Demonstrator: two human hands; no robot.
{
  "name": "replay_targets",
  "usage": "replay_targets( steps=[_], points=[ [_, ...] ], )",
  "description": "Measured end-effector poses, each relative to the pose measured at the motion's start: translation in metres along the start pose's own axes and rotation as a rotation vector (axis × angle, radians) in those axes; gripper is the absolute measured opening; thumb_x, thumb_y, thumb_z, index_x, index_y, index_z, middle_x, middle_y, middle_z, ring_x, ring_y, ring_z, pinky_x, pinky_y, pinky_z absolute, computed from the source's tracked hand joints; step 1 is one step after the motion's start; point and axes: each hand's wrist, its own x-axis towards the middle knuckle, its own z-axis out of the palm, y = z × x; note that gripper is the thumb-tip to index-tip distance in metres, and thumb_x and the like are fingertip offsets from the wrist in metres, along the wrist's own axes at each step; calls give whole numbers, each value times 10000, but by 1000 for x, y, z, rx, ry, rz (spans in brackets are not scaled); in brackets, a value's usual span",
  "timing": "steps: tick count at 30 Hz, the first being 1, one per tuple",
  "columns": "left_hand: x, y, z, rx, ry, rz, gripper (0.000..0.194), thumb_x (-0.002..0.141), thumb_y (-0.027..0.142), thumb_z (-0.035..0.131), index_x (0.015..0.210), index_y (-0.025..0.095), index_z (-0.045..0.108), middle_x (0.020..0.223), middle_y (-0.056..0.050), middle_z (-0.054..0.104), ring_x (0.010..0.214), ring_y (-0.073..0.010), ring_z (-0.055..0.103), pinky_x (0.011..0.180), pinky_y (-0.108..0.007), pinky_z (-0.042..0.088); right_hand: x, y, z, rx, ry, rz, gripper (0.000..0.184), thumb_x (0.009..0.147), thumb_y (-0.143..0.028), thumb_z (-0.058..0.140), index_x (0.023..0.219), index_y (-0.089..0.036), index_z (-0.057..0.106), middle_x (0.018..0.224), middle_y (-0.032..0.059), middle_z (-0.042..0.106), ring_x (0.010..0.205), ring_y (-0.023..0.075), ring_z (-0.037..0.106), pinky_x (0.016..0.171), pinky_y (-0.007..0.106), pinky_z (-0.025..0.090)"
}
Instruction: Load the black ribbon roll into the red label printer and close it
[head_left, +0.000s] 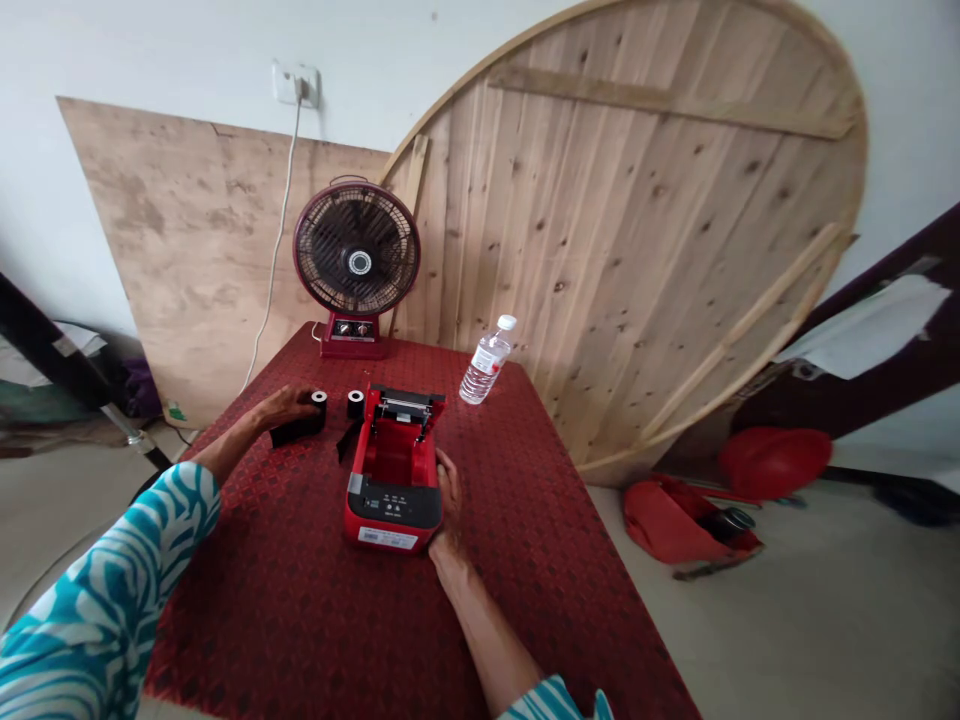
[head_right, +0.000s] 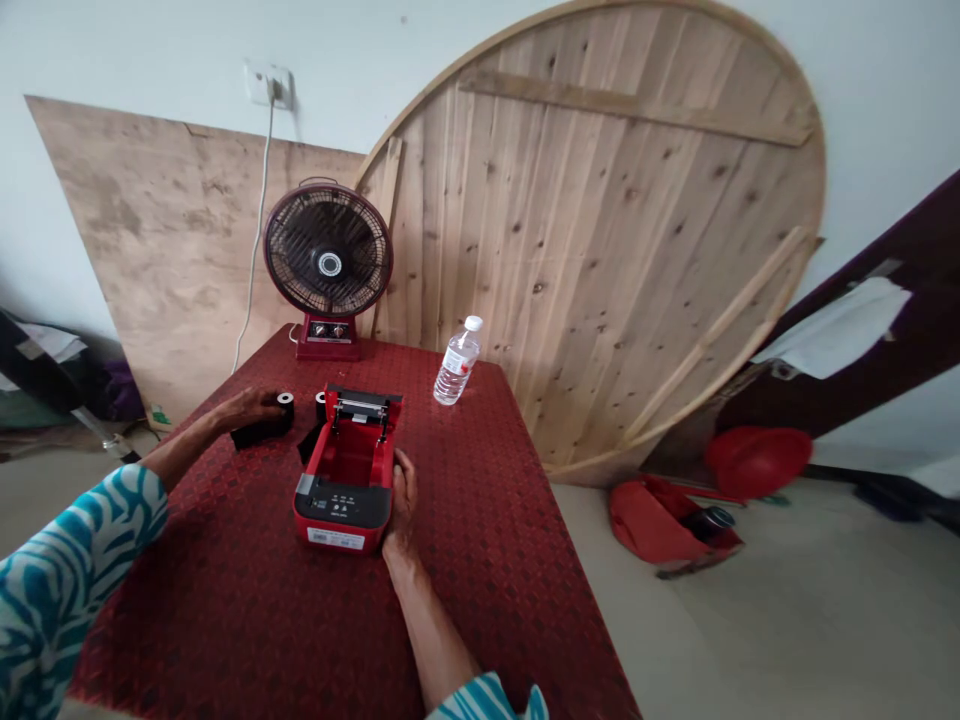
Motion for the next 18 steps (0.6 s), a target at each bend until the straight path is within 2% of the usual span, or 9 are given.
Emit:
replay_targets(
  steps=[3,6,8,11,13,15,18],
  points=[
    [-18,16,-8,-43,-26,-2,343,636,394,608,901,193,685,790,-17,725,792,-225,657,693,-280,508,1,1,1,34,-1,18,476,800,-556,507,1123,-224,614,1206,67,646,1128,239,574,927,378,444],
    [-45,50,-16,-209,-192,40,453,708,438,610,1092,203,657,889,-45,736,818,-239,675,721,-325,520,2,3,3,39,9,19,472,799,-540,513,1129,-220,619,1194,64,655,1101,238,584,907,375,448],
    [-61,81,-14,-201,-296,122,449,730,434,627,1132,236,655,907,-38,738,797,-223,674,698,-306,512,2,2,4,36,9,7,459,806,-528,513,1130,-223,625,1181,58,661,1092,237,584,897,372,448],
    [-70,125,0,9,-352,275,427,745,421,662,1134,246,667,885,-23,739,770,-200,671,678,-273,495,0,0,5,47,-6,-19,435,817,-512,510,1125,-231,636,1143,48,675,1074,226,588,889,360,450],
    [-69,146,16,155,-331,349,418,745,403,683,1131,244,665,902,-21,739,793,-198,675,703,-268,492,-1,-2,6,57,-14,-42,432,823,-502,507,1128,-227,638,1123,46,679,1058,217,591,893,354,449],
    [-63,161,32,342,-296,372,379,747,374,696,1104,249,672,927,-27,738,844,-212,679,727,-271,488,-2,-3,6,66,-18,-58,430,824,-496,509,1130,-222,638,1106,46,680,1048,211,590,900,351,446],
    [-56,174,52,691,-285,314,293,767,327,685,1056,276,688,957,-46,732,921,-257,675,741,-298,492,-1,-1,7,102,-13,-71,415,818,-490,523,1112,-223,647,1085,38,682,1053,206,579,914,345,438]
  ],
)
